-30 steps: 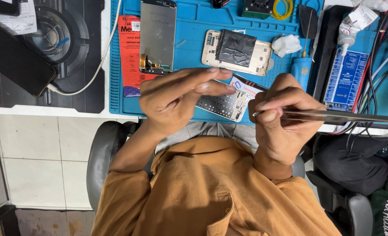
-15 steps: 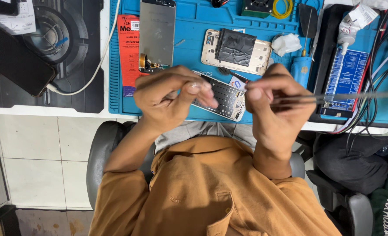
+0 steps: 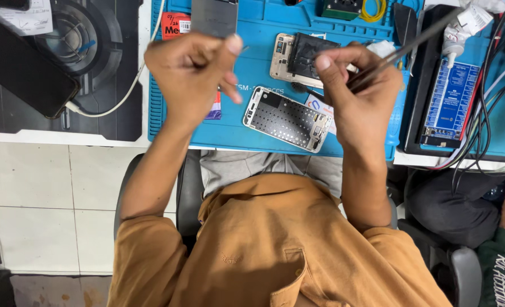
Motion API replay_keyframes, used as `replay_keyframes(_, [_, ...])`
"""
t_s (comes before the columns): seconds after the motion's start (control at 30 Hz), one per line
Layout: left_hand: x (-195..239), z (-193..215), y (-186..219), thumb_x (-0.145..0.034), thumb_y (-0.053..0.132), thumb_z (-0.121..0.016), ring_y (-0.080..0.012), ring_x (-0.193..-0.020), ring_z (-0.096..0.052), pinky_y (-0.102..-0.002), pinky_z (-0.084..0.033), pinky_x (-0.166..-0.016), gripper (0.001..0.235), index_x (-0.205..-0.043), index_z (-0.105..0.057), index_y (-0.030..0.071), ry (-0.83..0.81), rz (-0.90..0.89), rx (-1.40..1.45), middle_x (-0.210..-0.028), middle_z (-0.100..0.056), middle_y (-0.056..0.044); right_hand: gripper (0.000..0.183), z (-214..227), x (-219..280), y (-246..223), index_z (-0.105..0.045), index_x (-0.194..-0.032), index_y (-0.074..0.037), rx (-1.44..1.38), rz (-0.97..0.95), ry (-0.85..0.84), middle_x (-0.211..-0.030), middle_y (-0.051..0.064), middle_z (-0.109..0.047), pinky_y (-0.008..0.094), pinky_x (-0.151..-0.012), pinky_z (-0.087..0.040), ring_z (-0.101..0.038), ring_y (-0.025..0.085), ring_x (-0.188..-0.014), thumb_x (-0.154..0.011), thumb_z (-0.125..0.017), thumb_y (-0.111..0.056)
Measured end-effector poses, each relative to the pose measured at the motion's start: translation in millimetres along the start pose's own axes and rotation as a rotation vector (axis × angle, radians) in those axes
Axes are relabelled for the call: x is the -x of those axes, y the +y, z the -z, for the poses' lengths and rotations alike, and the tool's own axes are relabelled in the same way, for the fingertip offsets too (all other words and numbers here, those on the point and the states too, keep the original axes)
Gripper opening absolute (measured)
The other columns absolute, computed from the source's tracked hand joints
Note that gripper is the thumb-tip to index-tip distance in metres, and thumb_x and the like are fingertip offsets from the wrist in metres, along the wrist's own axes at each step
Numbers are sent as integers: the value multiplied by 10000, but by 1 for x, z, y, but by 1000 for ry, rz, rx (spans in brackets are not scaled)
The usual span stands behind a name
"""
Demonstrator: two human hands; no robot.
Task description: The person disassembles a white smartphone using a screwdriver and tweezers, removes the back cover and internal components, and prepares a new screen assembly. The person handles the phone chassis, screws, and screen parts on a blue work mat.
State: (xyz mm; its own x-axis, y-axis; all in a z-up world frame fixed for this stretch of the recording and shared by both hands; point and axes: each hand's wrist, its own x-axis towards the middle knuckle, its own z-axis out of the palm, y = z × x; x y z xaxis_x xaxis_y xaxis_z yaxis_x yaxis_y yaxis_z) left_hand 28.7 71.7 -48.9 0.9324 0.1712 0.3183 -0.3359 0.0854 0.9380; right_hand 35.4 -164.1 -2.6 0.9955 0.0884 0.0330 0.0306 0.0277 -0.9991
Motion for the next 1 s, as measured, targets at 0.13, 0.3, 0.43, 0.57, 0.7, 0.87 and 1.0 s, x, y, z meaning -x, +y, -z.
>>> replay_keyframes(0.13, [-10, 18, -12, -1128, 173, -616, -196, -548, -725, -272, -557, -462, 338, -902, -669, -71, -22, -7, 24, -651, -664, -150, 126, -2, -14, 8, -718, -1003, 37, 157, 27, -32, -769, -55, -543, 204, -548, -327, -467, 31, -631, -1031, -782, -69])
replay_keyframes(0.3, [-12, 23, -10, -1174, 200, -567, -308, -957, -803, -343, -701, -805, 300, -1169, -668, -83, -123, -124, 87, -1038, -748, -218, 82, -10, -39, 26, -749, -1010, 16, 425, 84, -193, -764, -56, -547, 208, -591, -353, -470, 25, -674, -1034, -778, -57])
replay_keyframes(0.43, [-11, 31, -7, -1122, 162, -567, -330, -1028, -765, -370, -684, -870, 295, -1204, -627, -116, -121, -173, 94, -1092, -723, -248, 27, -28, -59, 51, -768, -940, -13, 660, 72, -406, -704, 9, -640, 253, -556, -421, -540, 68, -613, -915, -763, -5])
replay_keyframes(0.57, [-5, 47, -10, -1096, 149, -724, -251, -720, -783, -263, -588, -532, 299, -917, -615, -64, 21, -76, 52, -841, -752, -196, 87, -44, -63, 72, -782, -870, -16, 796, 134, -494, -715, 125, -706, 317, -600, -504, -640, 160, -614, -817, -759, 48])
replay_keyframes(0.7, [-5, 62, -21, -1065, 153, -712, -171, -501, -619, -257, -472, -430, 371, -789, -549, -34, 102, 30, 90, -644, -626, -133, 94, -47, -63, 81, -787, -875, -20, 796, 180, -475, -770, 134, -735, 323, -619, -531, -684, 181, -648, -791, -810, 17])
replay_keyframes(0.87, [-5, 55, -26, -1145, 237, -610, -226, -734, -814, -251, -617, -589, 341, -1001, -673, -65, 0, -25, 133, -845, -743, -153, 117, -40, -63, 76, -767, -867, 19, 825, 201, -432, -790, 166, -725, 340, -616, -528, -687, 201, -647, -823, -853, -46])
replay_keyframes(1.0, [-6, 46, -20, -1182, 216, -557, -292, -978, -806, -313, -696, -830, 282, -1213, -634, -53, -111, -108, 146, -1065, -733, -195, 164, -35, -63, 73, -750, -884, 67, 888, 208, -447, -747, 224, -677, 391, -585, -470, -631, 265, -601, -916, -806, -84])
